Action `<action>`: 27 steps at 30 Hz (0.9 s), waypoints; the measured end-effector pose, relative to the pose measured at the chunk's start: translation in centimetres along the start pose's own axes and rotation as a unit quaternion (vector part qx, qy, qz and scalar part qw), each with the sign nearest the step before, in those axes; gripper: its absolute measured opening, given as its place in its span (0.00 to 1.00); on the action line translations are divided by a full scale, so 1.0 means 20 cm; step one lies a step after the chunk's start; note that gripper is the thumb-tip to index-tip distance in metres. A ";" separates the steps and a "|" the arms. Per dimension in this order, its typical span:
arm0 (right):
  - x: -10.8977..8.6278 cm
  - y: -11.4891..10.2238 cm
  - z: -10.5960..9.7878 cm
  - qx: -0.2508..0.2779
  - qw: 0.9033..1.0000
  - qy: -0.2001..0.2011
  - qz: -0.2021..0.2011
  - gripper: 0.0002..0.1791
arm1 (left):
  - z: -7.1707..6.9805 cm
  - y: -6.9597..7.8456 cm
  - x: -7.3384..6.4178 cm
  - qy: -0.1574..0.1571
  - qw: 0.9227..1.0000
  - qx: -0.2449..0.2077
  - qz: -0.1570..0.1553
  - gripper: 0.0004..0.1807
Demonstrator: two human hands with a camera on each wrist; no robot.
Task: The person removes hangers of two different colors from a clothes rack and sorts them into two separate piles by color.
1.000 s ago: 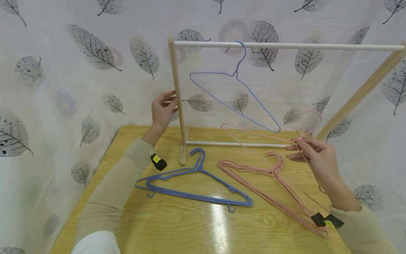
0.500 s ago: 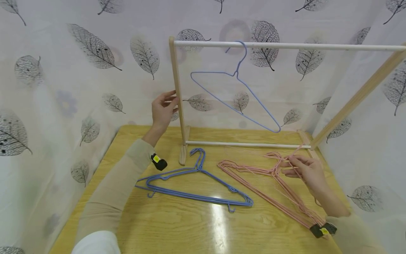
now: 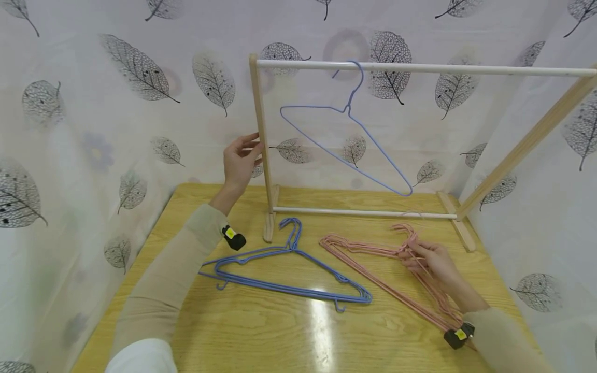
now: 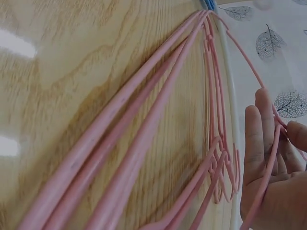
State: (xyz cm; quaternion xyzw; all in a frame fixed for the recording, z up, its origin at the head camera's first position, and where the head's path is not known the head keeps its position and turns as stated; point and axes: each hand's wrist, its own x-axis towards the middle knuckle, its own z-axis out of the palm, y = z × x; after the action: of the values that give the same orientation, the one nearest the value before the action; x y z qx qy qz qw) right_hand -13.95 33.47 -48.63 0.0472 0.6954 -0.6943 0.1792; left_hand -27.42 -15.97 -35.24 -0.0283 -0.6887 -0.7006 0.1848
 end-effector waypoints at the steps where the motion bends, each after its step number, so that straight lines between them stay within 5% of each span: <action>1: 0.01 0.01 0.00 -0.013 1.000 0.003 0.004 0.15 | 0.00 0.00 0.00 0.000 1.000 0.001 0.001 0.17; 6: 0.04 0.03 0.01 -0.062 0.998 0.006 0.025 0.24 | 0.00 0.00 0.00 -0.002 1.000 -0.013 0.006 0.17; 14: 0.08 0.06 -0.03 -0.058 0.997 0.029 0.041 0.37 | 0.00 0.00 -0.01 -0.004 1.000 -0.022 0.008 0.17; 22: 0.07 0.05 -0.10 0.017 0.998 0.047 0.049 0.09 | 0.00 0.00 0.00 -0.007 1.000 -0.021 0.006 0.17; 27: 0.05 0.00 -0.14 0.057 0.998 0.019 0.016 0.08 | 0.00 0.00 0.00 -0.008 1.000 -0.016 0.005 0.18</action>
State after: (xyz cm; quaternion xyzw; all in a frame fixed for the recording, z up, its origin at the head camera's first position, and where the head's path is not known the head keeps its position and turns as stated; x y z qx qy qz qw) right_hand -15.46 36.03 -49.07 0.0819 0.6569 -0.7291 0.1740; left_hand -27.37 -15.98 -35.26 -0.0404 -0.6785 -0.7105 0.1818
